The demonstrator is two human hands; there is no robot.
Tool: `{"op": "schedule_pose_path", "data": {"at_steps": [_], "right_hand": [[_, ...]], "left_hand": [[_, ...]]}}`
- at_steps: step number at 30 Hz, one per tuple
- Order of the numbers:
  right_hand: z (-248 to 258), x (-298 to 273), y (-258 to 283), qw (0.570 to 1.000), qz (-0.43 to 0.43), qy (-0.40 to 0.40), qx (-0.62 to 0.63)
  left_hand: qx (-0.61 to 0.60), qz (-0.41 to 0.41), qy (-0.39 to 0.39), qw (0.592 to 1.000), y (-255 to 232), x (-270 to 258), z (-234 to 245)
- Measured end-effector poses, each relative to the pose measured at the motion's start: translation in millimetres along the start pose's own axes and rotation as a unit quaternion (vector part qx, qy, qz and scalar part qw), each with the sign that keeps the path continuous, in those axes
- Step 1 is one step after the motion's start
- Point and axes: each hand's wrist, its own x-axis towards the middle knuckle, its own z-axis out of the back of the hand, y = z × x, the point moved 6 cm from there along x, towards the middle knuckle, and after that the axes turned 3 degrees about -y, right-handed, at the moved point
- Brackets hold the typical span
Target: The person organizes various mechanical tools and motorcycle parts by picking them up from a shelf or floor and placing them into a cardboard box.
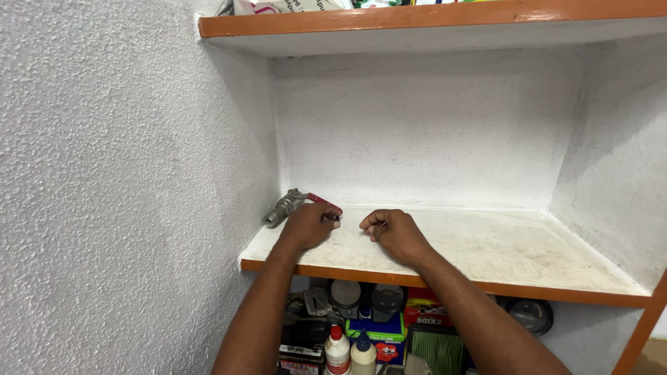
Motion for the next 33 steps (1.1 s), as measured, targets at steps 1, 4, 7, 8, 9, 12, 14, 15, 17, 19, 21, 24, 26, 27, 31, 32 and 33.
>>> {"op": "schedule_pose_path", "data": {"at_steps": [1, 4, 7, 8, 9, 12, 14, 15, 17, 19, 21, 24, 26, 27, 31, 32, 33], "right_hand": [[-0.4, -0.9, 0.1, 1.000, 0.000, 0.000, 0.001], [2.0, -5.1, 3.4, 1.000, -0.006, -0.018, 0.014], [5.7, -11.4, 12.8, 0.997, -0.006, -0.051, 0.064], [8.3, -11.6, 17.0, 0.996, -0.006, -0.058, 0.062], [9.7, -14.1, 21.3, 0.996, 0.011, -0.069, 0.058], [18.9, -19.0, 23.2, 0.994, 0.018, -0.102, 0.025], [20.3, -24.2, 19.9, 0.993, 0.010, -0.122, -0.001], [24.9, -27.3, 23.5, 0.987, 0.045, -0.152, -0.040], [32.8, -34.1, 26.0, 0.976, 0.079, -0.186, -0.080], [41.5, -43.1, 22.2, 0.972, 0.092, -0.214, -0.044], [57.2, -58.9, 15.3, 0.958, 0.146, -0.241, -0.045], [90.1, -84.8, -9.9, 0.957, 0.159, -0.244, 0.005], [113.3, -101.8, -32.7, 0.966, 0.111, -0.229, 0.056], [126.3, -112.7, -36.9, 0.962, 0.135, -0.236, 0.042], [166.3, -137.1, -55.3, 0.962, 0.116, -0.245, -0.003], [171.1, -141.9, -58.8, 0.964, 0.110, -0.244, -0.003], [178.9, -146.6, -68.9, 0.967, 0.054, -0.249, 0.017]], "left_hand": [[-0.001, 0.000, 0.002, 1.000, 1.8, 0.7, -1.5], [-0.070, -0.005, -0.010, 0.997, 6.1, 2.9, -2.6], [-0.154, -0.046, 0.022, 0.987, -0.8, 6.4, -5.2], [-0.222, -0.032, 0.045, 0.974, -2.1, 7.0, -7.0], [-0.289, -0.014, 0.070, 0.955, -4.7, 6.3, -11.9], [-0.286, 0.001, 0.096, 0.953, -15.1, 4.5, -25.1], [-0.322, -0.006, 0.092, 0.942, -20.6, 3.1, -28.7], [-0.356, -0.018, 0.085, 0.931, -25.3, 4.4, -28.6], [-0.357, -0.041, 0.093, 0.929, -35.1, 3.6, -33.4], [-0.359, -0.065, 0.102, 0.925, -48.4, 3.3, -37.4], [-0.345, -0.100, 0.118, 0.926, -67.1, -1.3, -45.0], [-0.331, -0.133, 0.129, 0.925, -103.7, -10.2, -67.0], [-0.365, -0.152, 0.140, 0.908, -133.4, -17.1, -89.7], [-0.394, -0.169, 0.140, 0.893, -148.5, -20.6, -100.7], [-0.387, -0.159, 0.139, 0.898, -188.3, -20.7, -141.0], [-0.395, -0.145, 0.131, 0.897, -194.6, -20.5, -149.4], [-0.404, -0.133, 0.123, 0.897, -201.0, -20.1, -156.2]]}}
